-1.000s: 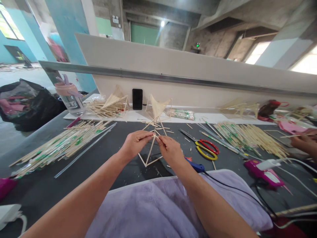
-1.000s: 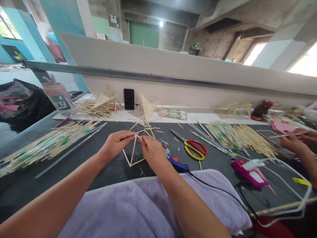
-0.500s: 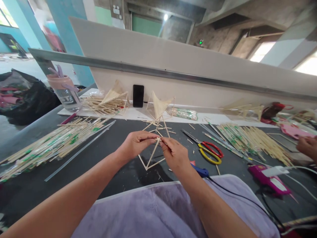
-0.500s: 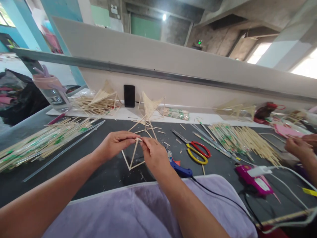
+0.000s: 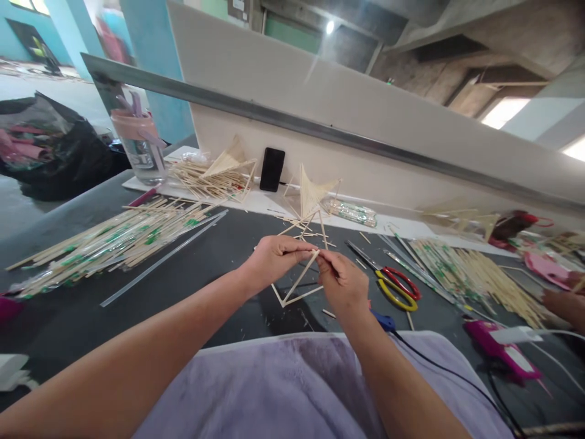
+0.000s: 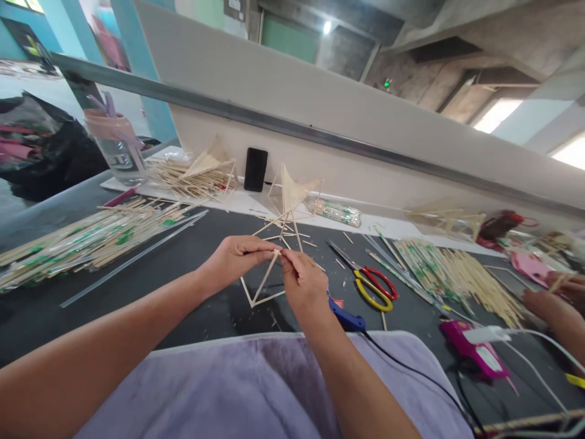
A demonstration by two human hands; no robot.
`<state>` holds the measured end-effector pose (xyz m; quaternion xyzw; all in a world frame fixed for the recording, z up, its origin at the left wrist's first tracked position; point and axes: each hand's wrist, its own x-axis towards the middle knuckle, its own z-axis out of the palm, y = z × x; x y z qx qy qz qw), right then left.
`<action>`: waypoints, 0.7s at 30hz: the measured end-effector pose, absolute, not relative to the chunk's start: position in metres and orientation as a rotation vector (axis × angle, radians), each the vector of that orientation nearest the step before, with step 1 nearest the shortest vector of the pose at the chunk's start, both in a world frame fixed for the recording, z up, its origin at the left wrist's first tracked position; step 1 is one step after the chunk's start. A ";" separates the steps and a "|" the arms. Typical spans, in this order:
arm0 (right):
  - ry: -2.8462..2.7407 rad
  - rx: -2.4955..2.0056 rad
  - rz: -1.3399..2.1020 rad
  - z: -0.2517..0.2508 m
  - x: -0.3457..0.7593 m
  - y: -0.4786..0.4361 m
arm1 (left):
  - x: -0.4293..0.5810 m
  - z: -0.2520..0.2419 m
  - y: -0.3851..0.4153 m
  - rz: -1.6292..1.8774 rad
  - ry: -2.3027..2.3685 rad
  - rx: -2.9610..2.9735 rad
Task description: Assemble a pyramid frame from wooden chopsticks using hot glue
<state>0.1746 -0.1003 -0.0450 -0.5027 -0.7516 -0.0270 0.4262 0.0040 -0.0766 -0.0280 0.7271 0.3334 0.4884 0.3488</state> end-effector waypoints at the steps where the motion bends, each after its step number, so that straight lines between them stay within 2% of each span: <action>1: -1.870 -1.253 -0.068 -0.045 0.174 -0.100 | 0.004 -0.028 -0.076 1.262 0.864 1.881; 21: -1.830 -1.255 -0.032 -0.044 0.175 -0.098 | 0.004 -0.035 -0.071 1.271 0.871 1.909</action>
